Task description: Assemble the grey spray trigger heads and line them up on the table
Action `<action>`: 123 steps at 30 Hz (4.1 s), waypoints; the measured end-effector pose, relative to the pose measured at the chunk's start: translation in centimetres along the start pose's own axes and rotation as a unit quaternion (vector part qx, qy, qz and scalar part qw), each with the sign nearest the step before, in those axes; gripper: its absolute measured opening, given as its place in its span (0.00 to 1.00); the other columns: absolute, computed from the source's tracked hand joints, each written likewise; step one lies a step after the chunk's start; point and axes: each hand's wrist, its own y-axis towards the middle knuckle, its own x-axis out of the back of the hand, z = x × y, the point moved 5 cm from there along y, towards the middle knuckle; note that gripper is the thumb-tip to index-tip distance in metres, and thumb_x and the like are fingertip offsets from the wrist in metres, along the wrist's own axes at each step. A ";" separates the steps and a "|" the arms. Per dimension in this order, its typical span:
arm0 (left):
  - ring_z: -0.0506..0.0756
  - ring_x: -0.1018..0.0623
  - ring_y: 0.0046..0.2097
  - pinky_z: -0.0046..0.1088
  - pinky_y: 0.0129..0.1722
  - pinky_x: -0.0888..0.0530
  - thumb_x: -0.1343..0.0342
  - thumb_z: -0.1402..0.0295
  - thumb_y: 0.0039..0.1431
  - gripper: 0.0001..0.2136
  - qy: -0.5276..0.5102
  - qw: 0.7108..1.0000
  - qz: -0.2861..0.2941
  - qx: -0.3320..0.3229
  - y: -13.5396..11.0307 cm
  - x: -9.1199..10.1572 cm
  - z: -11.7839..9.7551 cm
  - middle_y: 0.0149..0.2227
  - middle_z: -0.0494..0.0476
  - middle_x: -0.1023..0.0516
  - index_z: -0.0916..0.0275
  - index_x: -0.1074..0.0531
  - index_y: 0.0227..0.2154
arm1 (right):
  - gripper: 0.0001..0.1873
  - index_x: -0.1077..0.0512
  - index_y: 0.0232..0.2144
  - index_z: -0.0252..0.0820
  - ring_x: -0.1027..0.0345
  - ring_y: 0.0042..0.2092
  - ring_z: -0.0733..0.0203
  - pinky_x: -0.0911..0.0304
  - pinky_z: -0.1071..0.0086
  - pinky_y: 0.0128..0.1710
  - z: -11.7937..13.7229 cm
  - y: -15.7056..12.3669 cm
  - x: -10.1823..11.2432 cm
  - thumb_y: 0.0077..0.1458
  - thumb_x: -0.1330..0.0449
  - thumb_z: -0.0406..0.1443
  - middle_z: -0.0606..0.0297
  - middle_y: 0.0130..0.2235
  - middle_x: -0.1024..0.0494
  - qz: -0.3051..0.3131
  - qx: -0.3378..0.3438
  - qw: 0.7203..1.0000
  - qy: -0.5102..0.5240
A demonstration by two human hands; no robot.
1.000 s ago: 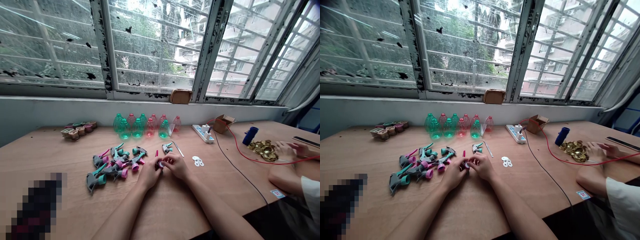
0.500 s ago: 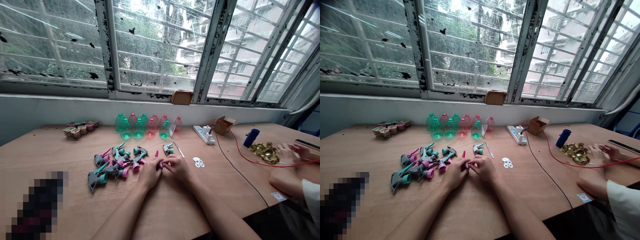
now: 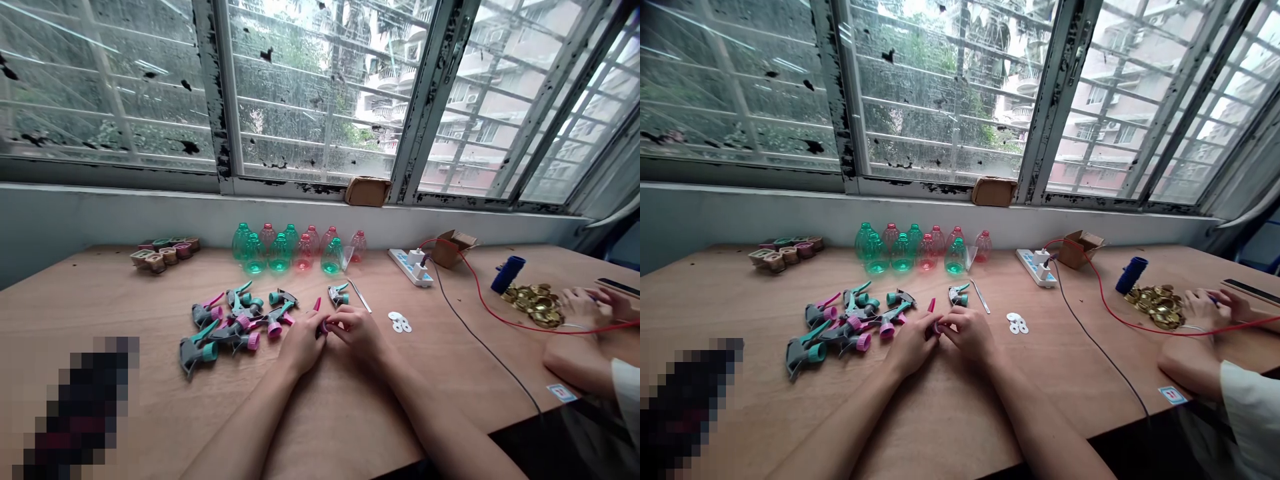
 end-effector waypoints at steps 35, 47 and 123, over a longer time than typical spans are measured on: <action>0.55 0.24 0.40 0.29 0.41 0.29 0.47 0.77 0.51 0.15 -0.034 0.999 -0.017 0.027 0.3 0.1 0.6 0.38 0.55 0.22 0.59 0.27 0.41 | 0.12 0.24 0.29 0.38 0.34 0.25 0.65 0.40 0.73 0.25 -2.4 -0.2 0.6 0.55 0.43 0.39 0.63 0.27 0.23 -0.092 -0.112 0.984 0.103; 0.52 0.25 0.32 0.26 0.34 0.30 0.49 0.72 0.55 0.19 -0.012 0.998 -0.024 0.059 0.6 0.4 1.0 0.39 0.55 0.22 0.58 0.33 0.51 | 0.13 0.23 0.36 0.46 0.30 0.36 0.58 0.42 0.71 0.31 -9.1 -1.5 6.4 0.54 0.45 0.43 0.63 0.33 0.22 -0.068 -0.342 0.925 -0.150; 0.55 0.25 0.45 0.31 0.45 0.28 0.44 0.75 0.50 0.07 -0.082 0.994 -0.072 -0.011 -0.1 1.0 -1.0 0.42 0.56 0.25 0.60 0.27 0.34 | 0.13 0.25 0.30 0.38 0.33 0.23 0.65 0.35 0.71 0.25 -5.1 -0.4 0.9 0.42 0.31 0.40 0.67 0.22 0.25 -0.033 -0.174 0.894 0.411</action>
